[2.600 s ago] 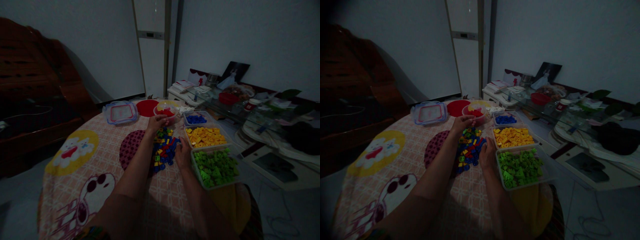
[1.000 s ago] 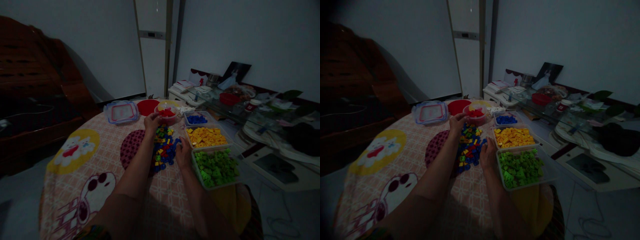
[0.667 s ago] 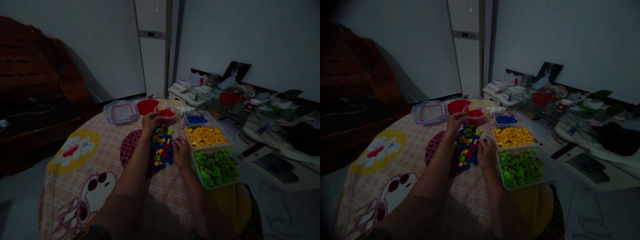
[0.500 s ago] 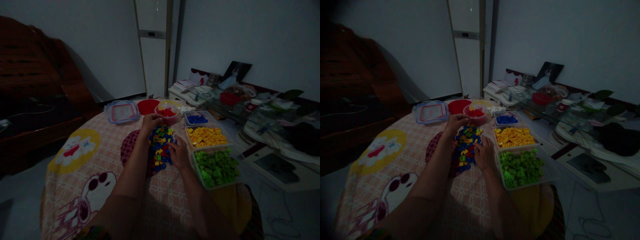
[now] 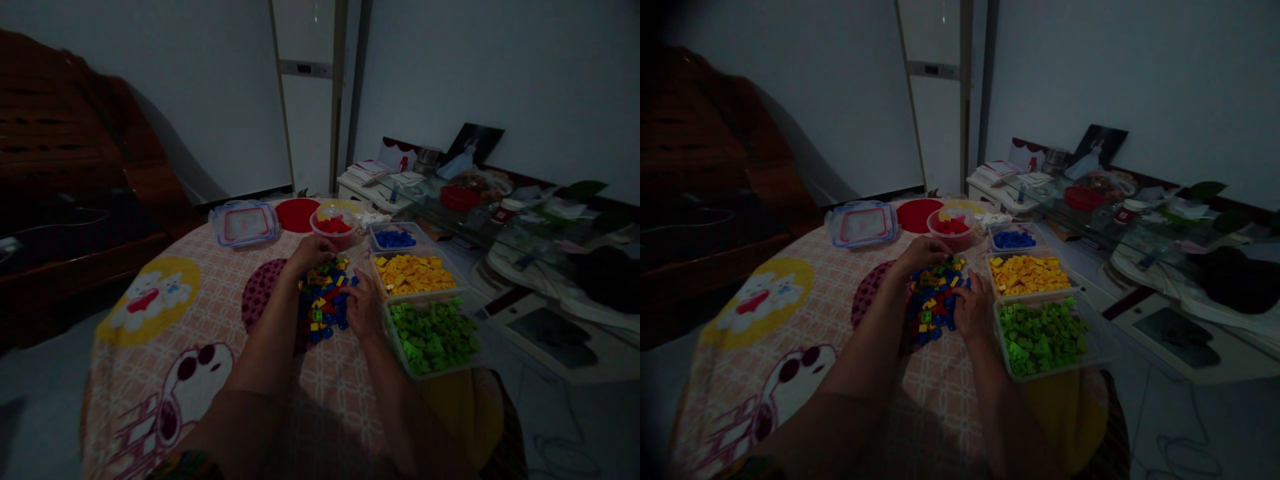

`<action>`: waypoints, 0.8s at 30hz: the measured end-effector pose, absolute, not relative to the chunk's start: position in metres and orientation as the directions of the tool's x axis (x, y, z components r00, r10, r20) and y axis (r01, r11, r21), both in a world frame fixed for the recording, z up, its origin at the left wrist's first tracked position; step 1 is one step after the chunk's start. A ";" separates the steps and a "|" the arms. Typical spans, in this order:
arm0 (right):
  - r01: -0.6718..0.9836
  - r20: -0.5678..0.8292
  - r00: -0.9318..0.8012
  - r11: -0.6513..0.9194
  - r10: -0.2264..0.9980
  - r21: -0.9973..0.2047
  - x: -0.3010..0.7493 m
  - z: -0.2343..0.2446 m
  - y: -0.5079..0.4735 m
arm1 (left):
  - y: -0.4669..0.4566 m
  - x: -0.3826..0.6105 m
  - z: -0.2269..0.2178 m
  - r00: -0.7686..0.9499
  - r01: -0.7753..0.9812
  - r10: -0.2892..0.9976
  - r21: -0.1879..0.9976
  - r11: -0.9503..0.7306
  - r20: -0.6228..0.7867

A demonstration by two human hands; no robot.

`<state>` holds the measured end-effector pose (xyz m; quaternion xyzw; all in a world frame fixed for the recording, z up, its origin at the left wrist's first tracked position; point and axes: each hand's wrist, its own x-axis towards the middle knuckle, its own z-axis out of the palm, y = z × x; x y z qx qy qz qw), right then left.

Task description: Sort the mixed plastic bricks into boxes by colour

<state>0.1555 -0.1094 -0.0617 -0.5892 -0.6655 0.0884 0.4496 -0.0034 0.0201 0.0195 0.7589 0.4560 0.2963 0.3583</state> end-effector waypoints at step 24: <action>0.677 0.511 0.325 0.181 0.796 -0.713 0.153 -0.081 -0.101 | 0.005 0.051 0.001 0.585 0.774 0.811 0.308 -0.553 -0.015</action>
